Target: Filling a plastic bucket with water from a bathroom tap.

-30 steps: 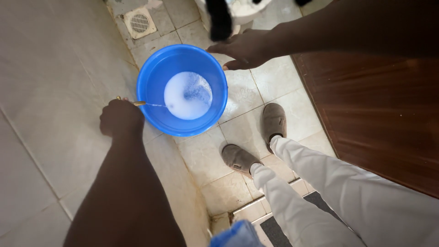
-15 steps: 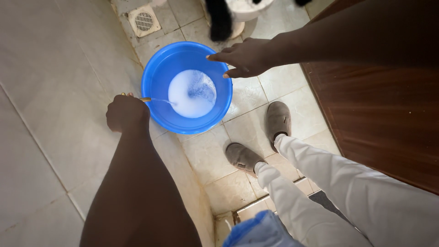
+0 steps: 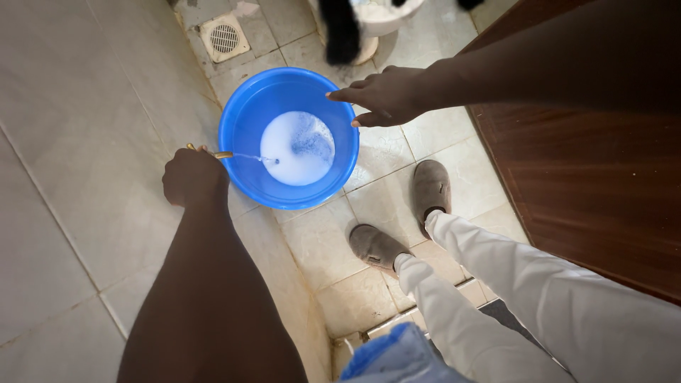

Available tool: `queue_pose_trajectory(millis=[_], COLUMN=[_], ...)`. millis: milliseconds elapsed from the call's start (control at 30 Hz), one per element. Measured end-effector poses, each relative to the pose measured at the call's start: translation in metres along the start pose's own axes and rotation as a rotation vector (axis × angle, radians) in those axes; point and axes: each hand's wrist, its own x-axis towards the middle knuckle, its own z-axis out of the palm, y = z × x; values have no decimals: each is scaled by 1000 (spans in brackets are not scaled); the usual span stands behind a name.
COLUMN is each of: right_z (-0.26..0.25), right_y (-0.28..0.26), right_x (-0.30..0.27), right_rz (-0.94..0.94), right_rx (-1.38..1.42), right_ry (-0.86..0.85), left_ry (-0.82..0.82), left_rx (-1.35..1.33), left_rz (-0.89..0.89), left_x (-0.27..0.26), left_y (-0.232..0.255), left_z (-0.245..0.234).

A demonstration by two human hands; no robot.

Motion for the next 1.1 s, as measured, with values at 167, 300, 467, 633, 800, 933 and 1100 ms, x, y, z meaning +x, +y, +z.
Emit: queue_pose_trajectory(millis=[167, 300, 467, 633, 800, 933, 1100], right_z=[4, 4, 6, 7, 13, 19, 20], right_y=[2, 0, 1, -2, -1, 0, -4], right_x=[2, -1, -2, -6, -7, -6, -6], right_rz=[7, 17, 23, 36, 46, 50, 62], right_rx=[3, 5, 11, 0, -7, -11, -7], right_ry=[8, -1, -25, -47, -52, -50, -68], left_ry=[3, -4, -9, 10, 4, 10, 23], left_rx=[-41, -45, -93, -58, -67, -72, -62], left_rz=[7, 8, -9, 9, 6, 2, 14], left_x=[1, -4, 0, 0, -1, 1, 2], left_y=[-3, 1, -4, -4, -2, -2, -3], left_z=[0, -8, 1, 0, -1, -1, 3])
